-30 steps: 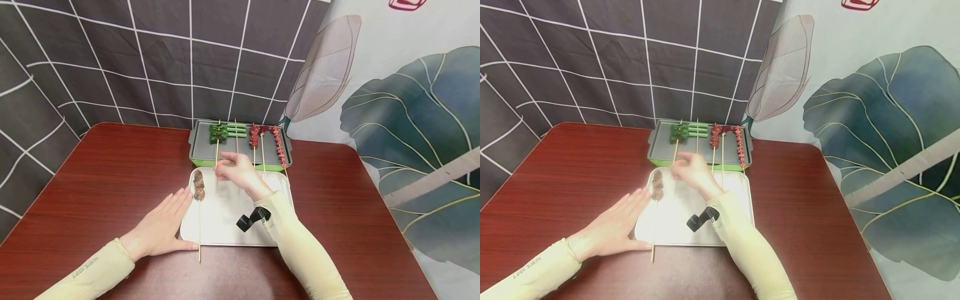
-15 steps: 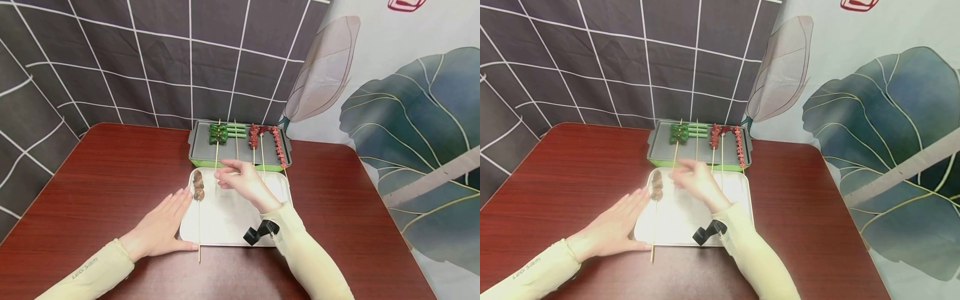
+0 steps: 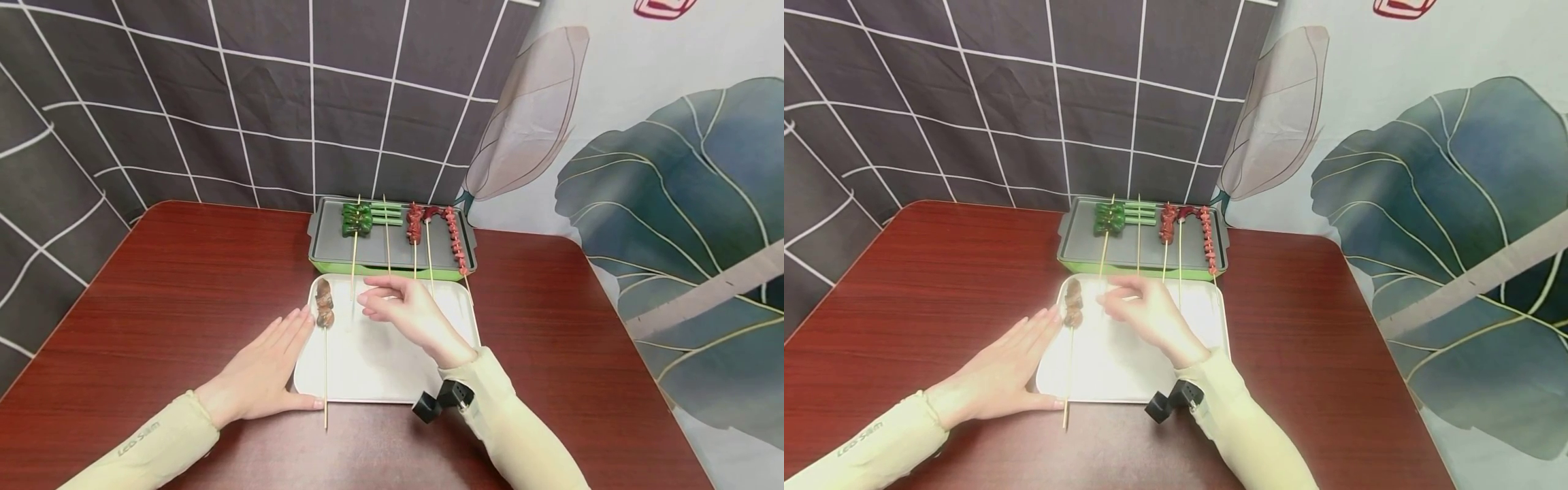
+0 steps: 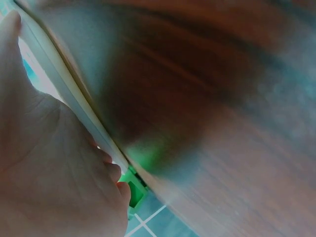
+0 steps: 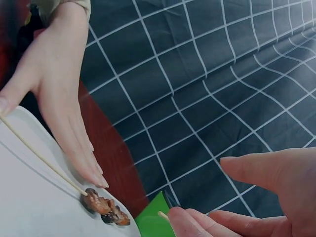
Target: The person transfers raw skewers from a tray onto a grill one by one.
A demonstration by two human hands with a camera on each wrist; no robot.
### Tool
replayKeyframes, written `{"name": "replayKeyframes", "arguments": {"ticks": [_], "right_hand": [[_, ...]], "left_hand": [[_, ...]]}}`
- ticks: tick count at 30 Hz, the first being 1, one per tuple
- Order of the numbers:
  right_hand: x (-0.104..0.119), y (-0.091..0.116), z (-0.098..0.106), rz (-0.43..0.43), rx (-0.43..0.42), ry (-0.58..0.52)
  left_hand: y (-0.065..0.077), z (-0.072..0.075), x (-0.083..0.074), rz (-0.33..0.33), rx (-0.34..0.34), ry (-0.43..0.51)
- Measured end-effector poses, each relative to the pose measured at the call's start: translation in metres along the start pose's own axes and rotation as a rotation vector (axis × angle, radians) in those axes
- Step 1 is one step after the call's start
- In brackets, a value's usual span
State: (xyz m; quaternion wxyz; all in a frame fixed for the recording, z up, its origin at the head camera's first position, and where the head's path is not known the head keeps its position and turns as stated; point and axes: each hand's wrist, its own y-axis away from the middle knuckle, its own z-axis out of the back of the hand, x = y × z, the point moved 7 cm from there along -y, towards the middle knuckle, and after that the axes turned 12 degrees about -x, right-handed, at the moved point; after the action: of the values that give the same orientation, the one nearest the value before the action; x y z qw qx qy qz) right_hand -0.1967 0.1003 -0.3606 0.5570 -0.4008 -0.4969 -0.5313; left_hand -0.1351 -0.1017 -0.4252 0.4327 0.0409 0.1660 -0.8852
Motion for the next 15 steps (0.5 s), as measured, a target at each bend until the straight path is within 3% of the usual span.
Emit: {"name": "replayKeyframes", "arguments": {"ticks": [15], "right_hand": [[-0.018,0.020,0.000,-0.040,0.049,0.008]], "left_hand": [[0.000,-0.001,0.000,-0.002,-0.011,-0.002]]}}
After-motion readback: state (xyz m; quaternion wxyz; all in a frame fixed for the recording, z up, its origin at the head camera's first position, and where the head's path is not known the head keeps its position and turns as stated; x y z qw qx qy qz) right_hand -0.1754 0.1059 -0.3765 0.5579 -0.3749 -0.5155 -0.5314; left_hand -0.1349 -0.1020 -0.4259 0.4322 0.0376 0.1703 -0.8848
